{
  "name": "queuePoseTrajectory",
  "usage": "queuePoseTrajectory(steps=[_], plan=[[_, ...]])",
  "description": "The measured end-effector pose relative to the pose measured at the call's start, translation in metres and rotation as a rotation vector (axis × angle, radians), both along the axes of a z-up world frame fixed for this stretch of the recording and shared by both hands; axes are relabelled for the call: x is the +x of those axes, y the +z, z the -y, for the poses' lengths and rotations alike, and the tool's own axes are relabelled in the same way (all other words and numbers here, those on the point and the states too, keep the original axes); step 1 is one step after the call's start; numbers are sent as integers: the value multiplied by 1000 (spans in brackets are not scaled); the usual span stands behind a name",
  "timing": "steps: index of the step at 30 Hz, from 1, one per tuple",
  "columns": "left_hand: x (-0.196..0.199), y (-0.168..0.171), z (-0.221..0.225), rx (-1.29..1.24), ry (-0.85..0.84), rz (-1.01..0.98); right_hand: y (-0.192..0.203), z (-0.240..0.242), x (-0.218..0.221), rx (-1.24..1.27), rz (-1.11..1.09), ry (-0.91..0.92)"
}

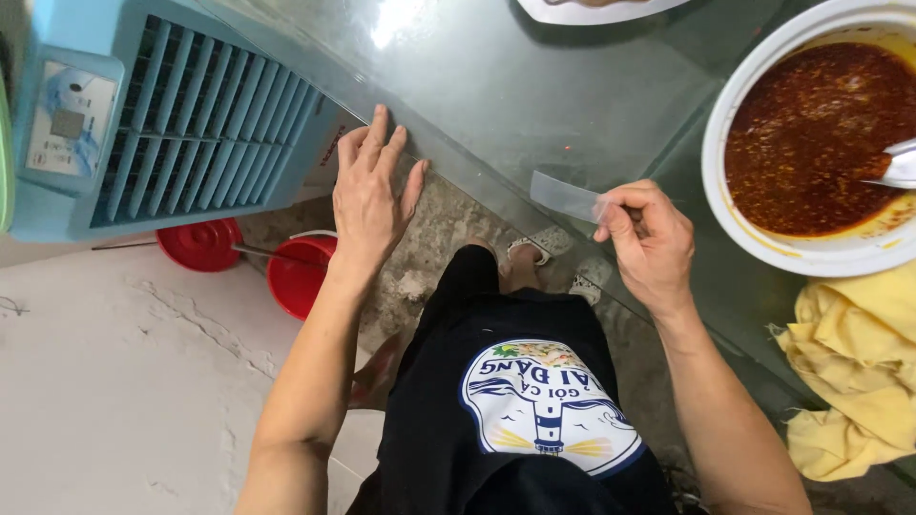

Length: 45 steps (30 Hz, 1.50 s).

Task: The person ladles chili oil sauce from a large bowl into small plastic cups, seals each filled cup inside a small plastic bag, and places the packaged cups on a woven tray. They occasionally wipe their hands on a yellow cloth and reach into a plastic bag for more cups.

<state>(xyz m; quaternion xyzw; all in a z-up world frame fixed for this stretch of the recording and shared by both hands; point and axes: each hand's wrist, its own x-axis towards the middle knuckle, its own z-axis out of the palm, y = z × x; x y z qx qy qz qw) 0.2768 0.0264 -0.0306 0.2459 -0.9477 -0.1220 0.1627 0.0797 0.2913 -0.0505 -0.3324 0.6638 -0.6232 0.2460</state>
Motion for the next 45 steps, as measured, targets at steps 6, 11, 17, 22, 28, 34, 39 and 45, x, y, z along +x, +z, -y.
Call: queuePoseTrajectory(steps=[6, 11, 17, 22, 28, 34, 39, 45], plan=[[3, 2, 5, 25, -17, 2, 0, 2, 4, 22, 39, -16], [-8, -14, 24, -151, -40, -40, 4, 7, 6, 111, -105, -57], [-49, -42, 36, -15, -66, -148, 5, 6, 2, 95, -128, -120], [-61, -68, 34, -132, -43, -194, 4, 3, -3, 91, -111, -159], [-57, -63, 29, -87, -30, -191, -1, 3, 0, 52, -85, -109], [-61, -61, 27, -72, 10, -227, -1, 5, 1, 55, -33, -72], [-64, -57, 22, -35, 47, -317, 1, 6, 0, 87, -59, -76], [-67, -50, 21, -6, 48, -360, 0, 4, 3, 116, 13, -79]])
